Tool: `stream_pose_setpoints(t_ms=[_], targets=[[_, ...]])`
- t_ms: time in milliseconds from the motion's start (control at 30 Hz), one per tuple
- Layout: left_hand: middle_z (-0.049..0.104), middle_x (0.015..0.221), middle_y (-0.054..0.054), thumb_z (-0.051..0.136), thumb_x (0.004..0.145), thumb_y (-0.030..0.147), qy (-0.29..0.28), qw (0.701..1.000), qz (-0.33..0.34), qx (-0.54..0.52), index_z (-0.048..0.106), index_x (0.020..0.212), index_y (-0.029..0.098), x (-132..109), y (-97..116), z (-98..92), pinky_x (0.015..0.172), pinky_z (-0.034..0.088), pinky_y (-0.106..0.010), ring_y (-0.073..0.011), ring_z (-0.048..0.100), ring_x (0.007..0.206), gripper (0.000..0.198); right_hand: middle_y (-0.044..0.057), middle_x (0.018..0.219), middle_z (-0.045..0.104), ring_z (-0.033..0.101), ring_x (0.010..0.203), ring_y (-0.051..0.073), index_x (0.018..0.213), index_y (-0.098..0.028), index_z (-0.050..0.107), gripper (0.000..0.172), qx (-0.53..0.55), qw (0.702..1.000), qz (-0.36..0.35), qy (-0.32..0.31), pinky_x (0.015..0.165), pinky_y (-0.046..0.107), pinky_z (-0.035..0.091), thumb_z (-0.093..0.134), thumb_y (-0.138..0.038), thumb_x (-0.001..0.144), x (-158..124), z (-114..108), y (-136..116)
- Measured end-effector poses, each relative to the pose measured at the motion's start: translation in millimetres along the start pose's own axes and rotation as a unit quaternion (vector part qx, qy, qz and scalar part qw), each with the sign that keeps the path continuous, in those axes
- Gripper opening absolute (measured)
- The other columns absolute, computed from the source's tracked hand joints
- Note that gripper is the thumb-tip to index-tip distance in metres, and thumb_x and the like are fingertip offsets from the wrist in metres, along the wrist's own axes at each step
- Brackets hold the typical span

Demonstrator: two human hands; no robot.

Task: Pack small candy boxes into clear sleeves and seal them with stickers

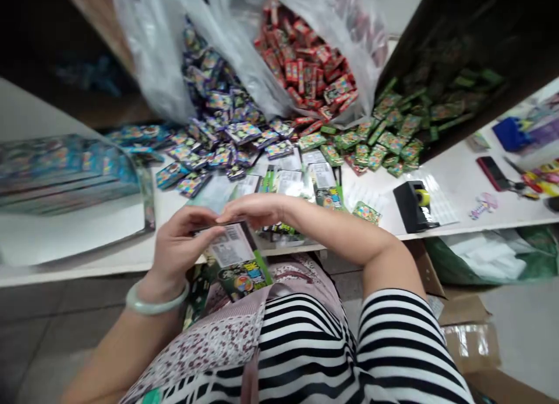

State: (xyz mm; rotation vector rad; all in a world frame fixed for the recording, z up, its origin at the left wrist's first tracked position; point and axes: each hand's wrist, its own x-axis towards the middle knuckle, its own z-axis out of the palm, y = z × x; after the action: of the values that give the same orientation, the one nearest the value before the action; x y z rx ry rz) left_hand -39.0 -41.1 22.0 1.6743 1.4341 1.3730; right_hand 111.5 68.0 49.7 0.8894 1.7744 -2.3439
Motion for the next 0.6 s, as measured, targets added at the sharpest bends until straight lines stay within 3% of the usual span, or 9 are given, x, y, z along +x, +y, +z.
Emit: stream_pose_setpoints(t_ms=[100,167,233,300,367,467,600], targets=[[0.074,0.078,-0.001,0.079,0.078,0.040,-0.056,0.995,-0.084,0.004,0.072,0.090,0.020,10,4,-10.8,0.061,0.056,-0.025,-0.0150,0.068,0.067,0.025,-0.004,0.070,0.065,0.061,0.067,0.014,0.077,-0.020,0.066,0.007,-0.063,0.994,-0.017,0.089,0.062,0.026,0.052,0.069,-0.022,0.082,-11,-23,4],[0.076,0.083,-0.002,0.077,0.075,0.036,0.004,0.991,-0.134,0.017,0.076,0.091,0.020,13,-1,-21.3,0.062,0.055,-0.025,-0.0154,0.068,0.072,0.022,-0.002,0.088,0.071,0.066,0.089,0.016,0.083,-0.021,0.070,0.004,-0.090,0.971,-0.041,0.219,0.082,0.029,0.055,0.068,-0.018,0.081,-33,-58,11],[0.076,0.087,0.000,0.076,0.071,0.031,0.147,0.974,-0.173,0.002,0.077,0.090,0.021,15,-13,-32.9,0.066,0.054,-0.025,-0.0144,0.067,0.075,0.022,0.000,0.104,0.070,0.060,0.109,0.017,0.086,-0.021,0.066,0.005,-0.115,0.905,-0.058,0.405,0.102,0.032,0.047,0.062,-0.020,0.085,-65,-105,25],[0.075,0.086,0.002,0.075,0.065,0.026,0.289,0.937,-0.189,-0.046,0.076,0.089,0.021,17,-29,-41.9,0.070,0.055,-0.026,-0.0130,0.065,0.074,0.025,0.005,0.111,0.068,0.056,0.119,0.021,0.090,-0.021,0.062,0.007,-0.128,0.818,-0.039,0.559,0.110,0.040,0.040,0.056,-0.020,0.086,-103,-155,46],[0.073,0.082,0.003,0.075,0.060,0.023,0.361,0.907,-0.196,-0.091,0.074,0.084,0.021,19,-44,-44.7,0.073,0.056,-0.028,-0.0126,0.064,0.073,0.025,0.011,0.118,0.065,0.052,0.126,0.027,0.099,-0.020,0.059,0.015,-0.129,0.736,0.002,0.665,0.114,0.048,0.036,0.057,-0.022,0.084,-136,-198,71],[0.071,0.078,0.005,0.077,0.058,0.020,0.331,0.902,-0.247,-0.124,0.072,0.080,0.023,21,-60,-37.4,0.070,0.056,-0.029,-0.0133,0.063,0.072,0.023,0.021,0.124,0.063,0.054,0.123,0.034,0.112,-0.014,0.054,0.034,-0.119,0.660,0.062,0.739,0.112,0.055,0.034,0.062,-0.023,0.080,-160,-240,106],[0.072,0.082,0.004,0.080,0.061,0.022,0.285,0.899,-0.301,-0.140,0.069,0.083,0.024,22,-70,-24.2,0.067,0.055,-0.029,-0.0152,0.064,0.075,0.024,0.021,0.116,0.067,0.061,0.108,0.031,0.115,-0.011,0.054,0.046,-0.110,0.634,0.075,0.762,0.104,0.049,0.044,0.068,-0.025,0.074,-154,-261,130]])
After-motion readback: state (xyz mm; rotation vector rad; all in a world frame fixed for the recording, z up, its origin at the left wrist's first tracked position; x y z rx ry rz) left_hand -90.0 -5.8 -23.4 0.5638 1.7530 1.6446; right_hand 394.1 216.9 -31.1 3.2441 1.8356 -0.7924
